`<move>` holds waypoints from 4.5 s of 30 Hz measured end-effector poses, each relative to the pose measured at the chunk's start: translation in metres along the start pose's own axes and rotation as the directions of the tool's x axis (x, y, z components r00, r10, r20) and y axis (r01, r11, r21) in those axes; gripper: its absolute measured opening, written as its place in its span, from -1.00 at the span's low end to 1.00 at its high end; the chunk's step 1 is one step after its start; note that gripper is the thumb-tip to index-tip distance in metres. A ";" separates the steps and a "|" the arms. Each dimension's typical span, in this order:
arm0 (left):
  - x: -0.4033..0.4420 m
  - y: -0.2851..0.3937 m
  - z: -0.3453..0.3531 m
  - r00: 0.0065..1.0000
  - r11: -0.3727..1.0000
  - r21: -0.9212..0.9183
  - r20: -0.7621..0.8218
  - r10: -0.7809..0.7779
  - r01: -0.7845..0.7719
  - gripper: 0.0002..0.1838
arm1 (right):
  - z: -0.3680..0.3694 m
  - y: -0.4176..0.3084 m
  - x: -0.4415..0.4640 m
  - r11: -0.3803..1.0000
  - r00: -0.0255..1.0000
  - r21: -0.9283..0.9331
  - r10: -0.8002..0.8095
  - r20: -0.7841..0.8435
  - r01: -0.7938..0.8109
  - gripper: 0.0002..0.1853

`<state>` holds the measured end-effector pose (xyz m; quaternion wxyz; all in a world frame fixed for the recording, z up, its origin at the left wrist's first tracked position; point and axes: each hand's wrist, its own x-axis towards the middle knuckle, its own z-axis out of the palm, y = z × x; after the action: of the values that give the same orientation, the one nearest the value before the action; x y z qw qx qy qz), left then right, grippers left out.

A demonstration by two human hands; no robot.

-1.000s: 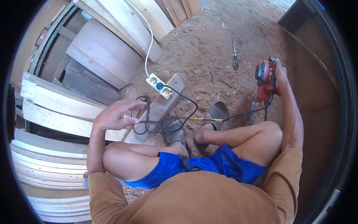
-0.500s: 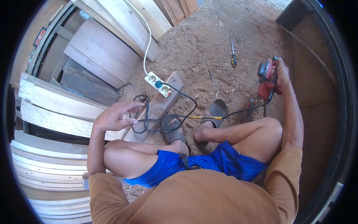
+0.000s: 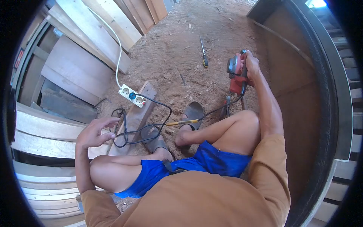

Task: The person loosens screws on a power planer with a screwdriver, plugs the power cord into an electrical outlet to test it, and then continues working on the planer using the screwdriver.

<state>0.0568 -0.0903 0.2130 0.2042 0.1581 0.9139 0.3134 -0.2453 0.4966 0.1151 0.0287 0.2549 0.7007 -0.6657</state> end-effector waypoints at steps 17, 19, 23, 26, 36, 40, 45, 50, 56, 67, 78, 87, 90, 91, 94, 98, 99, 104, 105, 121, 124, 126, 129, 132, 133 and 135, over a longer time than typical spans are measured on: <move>0.002 -0.002 0.000 1.000 1.000 0.010 0.018 -0.019 0.019 -0.33 | -0.005 0.002 -0.002 1.000 0.999 -0.005 -0.028 -0.044 0.028 -0.51; 0.003 -0.005 0.001 1.000 1.000 0.008 0.014 0.003 -0.003 -0.33 | 0.000 -0.003 -0.014 1.000 0.999 -0.005 -0.015 -0.037 0.014 -0.51; 0.001 -0.005 0.002 1.000 1.000 -0.017 0.009 -0.015 0.015 -0.33 | -0.008 0.009 0.009 1.000 1.000 -0.016 -0.014 -0.008 0.013 -0.53; 0.002 -0.002 0.001 1.000 1.000 -0.003 0.015 -0.025 0.025 -0.33 | -0.011 0.006 0.011 1.000 1.000 -0.019 -0.015 -0.016 0.014 -0.55; 0.005 0.002 -0.001 0.999 0.999 -0.005 0.028 -0.041 0.041 -0.33 | -0.016 0.015 0.021 0.999 1.000 0.039 0.024 -0.019 -0.023 -0.56; 0.005 0.000 0.000 0.997 0.998 0.031 0.045 -0.058 0.056 -0.33 | -0.019 0.015 0.022 1.000 0.999 0.020 -0.015 -0.032 0.015 -0.56; 0.008 0.002 0.000 0.998 0.999 0.025 0.051 -0.047 0.046 -0.34 | -0.018 0.014 0.019 0.999 0.999 0.030 -0.017 -0.049 0.018 -0.55; 0.008 0.000 0.001 0.998 0.998 0.037 0.048 -0.047 0.045 -0.34 | -0.017 0.017 0.020 0.999 0.999 0.034 0.028 -0.034 -0.027 -0.57; 0.006 -0.002 0.002 0.998 0.998 0.022 0.041 -0.053 0.053 -0.33 | -0.017 0.016 0.019 0.999 0.999 0.041 0.029 -0.031 -0.028 -0.57; 0.003 -0.003 0.002 0.998 0.998 -0.014 0.024 -0.056 0.056 -0.32 | -0.020 0.015 0.020 0.999 1.000 0.030 0.016 -0.001 -0.016 -0.57; 0.003 -0.008 0.004 1.000 0.999 -0.025 0.011 -0.026 0.026 -0.32 | -0.016 0.017 0.017 1.000 0.997 0.006 -0.006 -0.073 0.007 -0.55; 0.004 -0.006 0.004 0.998 0.998 0.007 0.033 -0.058 0.058 -0.32 | -0.012 0.009 0.005 0.999 0.998 -0.044 -0.023 -0.063 0.020 -0.55; 0.006 -0.009 0.005 0.998 0.999 -0.005 0.034 -0.048 0.048 -0.28 | -0.016 0.015 0.013 0.999 0.999 0.020 -0.038 -0.026 0.039 -0.56; 0.006 -0.008 0.005 0.998 0.999 -0.005 0.033 -0.047 0.047 -0.28 | -0.016 0.017 0.015 0.999 1.000 0.031 -0.024 -0.020 0.024 -0.55; 0.006 -0.007 0.005 0.998 0.999 -0.006 0.032 -0.049 0.049 -0.29 | -0.017 0.020 0.018 0.999 1.000 0.032 0.004 -0.020 -0.004 -0.55; 0.004 -0.005 0.005 0.998 0.999 -0.002 0.028 -0.053 0.053 -0.29 | -0.012 0.017 0.011 0.999 0.998 -0.049 -0.018 -0.052 0.016 -0.54; 0.004 -0.005 0.004 0.998 0.999 0.001 0.027 -0.052 0.052 -0.29 | -0.011 0.016 0.009 0.997 0.998 -0.070 -0.028 -0.056 0.024 -0.54; 0.006 -0.006 0.004 0.997 0.998 0.018 0.047 -0.054 0.053 -0.29 | -0.017 0.019 0.015 1.000 0.998 -0.014 -0.027 -0.049 0.026 -0.56; 0.007 -0.006 0.003 0.997 0.998 0.021 0.052 -0.057 0.056 -0.30 | -0.017 0.018 0.014 1.000 0.998 0.004 -0.017 -0.052 0.017 -0.56; 0.004 -0.007 0.005 0.999 0.999 0.028 0.030 -0.030 0.030 -0.33 | -0.021 0.024 0.023 0.999 0.999 -0.007 -0.031 -0.019 0.031 -0.58; 0.005 -0.005 0.004 0.999 0.999 0.039 0.036 -0.037 0.036 -0.33 | -0.019 0.023 0.019 0.999 0.999 -0.047 -0.029 -0.039 0.027 -0.58; 0.005 -0.004 0.003 0.998 0.998 0.039 0.043 -0.044 0.042 -0.33 | -0.019 0.024 0.018 0.998 0.998 -0.056 -0.044 -0.036 0.042 -0.54; 0.005 -0.007 0.004 0.999 0.999 0.036 0.034 -0.037 0.036 -0.32 | -0.019 0.025 0.018 0.998 0.998 -0.048 -0.044 -0.034 0.042 -0.52; 0.005 -0.004 0.004 0.998 0.998 0.037 0.037 -0.049 0.047 -0.32 | -0.019 0.026 0.019 0.998 0.998 -0.040 -0.042 -0.038 0.041 -0.52; 0.005 -0.004 0.004 0.998 0.999 0.031 0.035 -0.046 0.045 -0.32 | -0.019 0.026 0.020 0.998 0.998 -0.039 -0.043 -0.040 0.042 -0.52; 0.006 -0.004 0.004 0.999 0.999 0.020 0.031 -0.040 0.039 -0.32 | -0.020 0.025 0.020 0.997 0.998 -0.054 -0.051 -0.037 0.049 -0.52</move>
<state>0.0531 -0.0891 0.2055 0.2230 0.1468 0.9165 0.2980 -0.2465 0.5212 0.0864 0.0054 0.2492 0.7249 -0.6422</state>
